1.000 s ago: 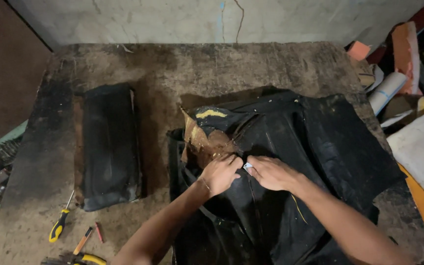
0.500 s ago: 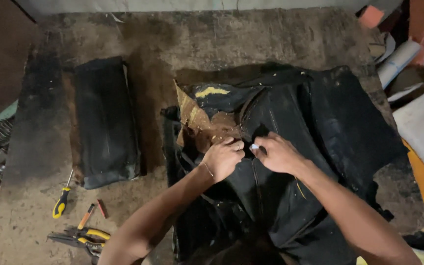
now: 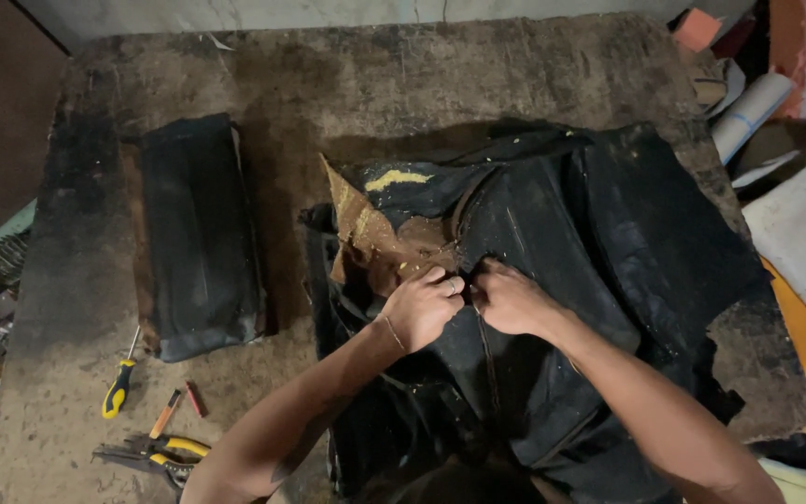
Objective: The person pulls apart a black fabric furniture cover by hand, peeling the material away from internal foam and batting layers on a wooden workbench.
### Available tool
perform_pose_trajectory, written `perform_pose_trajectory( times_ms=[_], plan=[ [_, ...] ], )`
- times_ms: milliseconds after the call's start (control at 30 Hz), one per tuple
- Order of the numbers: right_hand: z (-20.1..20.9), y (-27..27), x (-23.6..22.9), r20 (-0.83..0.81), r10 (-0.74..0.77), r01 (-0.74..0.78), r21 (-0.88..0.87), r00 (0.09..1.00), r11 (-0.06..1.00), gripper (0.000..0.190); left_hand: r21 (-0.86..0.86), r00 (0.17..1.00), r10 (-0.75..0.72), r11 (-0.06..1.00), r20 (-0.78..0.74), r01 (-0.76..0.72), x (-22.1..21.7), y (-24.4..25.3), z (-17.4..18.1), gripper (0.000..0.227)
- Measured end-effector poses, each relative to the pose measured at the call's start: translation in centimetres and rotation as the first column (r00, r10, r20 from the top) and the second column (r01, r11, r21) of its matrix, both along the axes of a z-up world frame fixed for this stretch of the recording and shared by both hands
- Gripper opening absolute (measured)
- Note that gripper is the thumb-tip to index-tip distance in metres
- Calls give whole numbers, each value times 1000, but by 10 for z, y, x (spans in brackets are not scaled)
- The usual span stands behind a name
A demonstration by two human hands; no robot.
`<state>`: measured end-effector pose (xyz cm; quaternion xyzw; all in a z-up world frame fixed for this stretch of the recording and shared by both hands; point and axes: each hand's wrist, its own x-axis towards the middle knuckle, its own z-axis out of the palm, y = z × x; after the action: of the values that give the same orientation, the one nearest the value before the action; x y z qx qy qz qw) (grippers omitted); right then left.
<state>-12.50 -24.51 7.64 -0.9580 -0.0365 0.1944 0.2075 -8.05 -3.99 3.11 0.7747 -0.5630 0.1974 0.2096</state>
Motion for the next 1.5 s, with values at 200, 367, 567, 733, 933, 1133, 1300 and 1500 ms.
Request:
perform_pose_trajectory(
  times_ms=[200,367,567,733,933,1133,1300,1500],
  plan=[
    [-14,-4,-4,-8,-4,4,-12,1000,1000,35,8,999,-15,1000,39,14,-6,-3,5,15],
    [0,-10,-16,-22,50,-49,44,999,998,34,30,999,-42,999,-7,42,-19,15,24,13],
    [28,9,-13,-66,52,-56,-68,996,996,36,-32,998,-32,999,48,33,-26,13,35,11],
    [32,14,-14,-100,12,-26,-135,995,990,35,-25,997,-74,997,16,74,-25,9,28,10],
    [55,27,-35,-27,81,-85,-192,996,978,38,-56,983,-179,983,-45,176,-24,22,37,17],
    [38,9,-32,106,146,-155,81,984,985,22,-5,991,80,997,106,-80,-33,17,24,23],
    [42,16,-41,119,-25,-41,521,993,853,17,-187,989,57,982,135,-31,-35,5,20,20],
    [33,11,-42,-201,-28,150,625,979,766,17,-167,997,-24,985,78,37,-35,23,27,21]
  ],
)
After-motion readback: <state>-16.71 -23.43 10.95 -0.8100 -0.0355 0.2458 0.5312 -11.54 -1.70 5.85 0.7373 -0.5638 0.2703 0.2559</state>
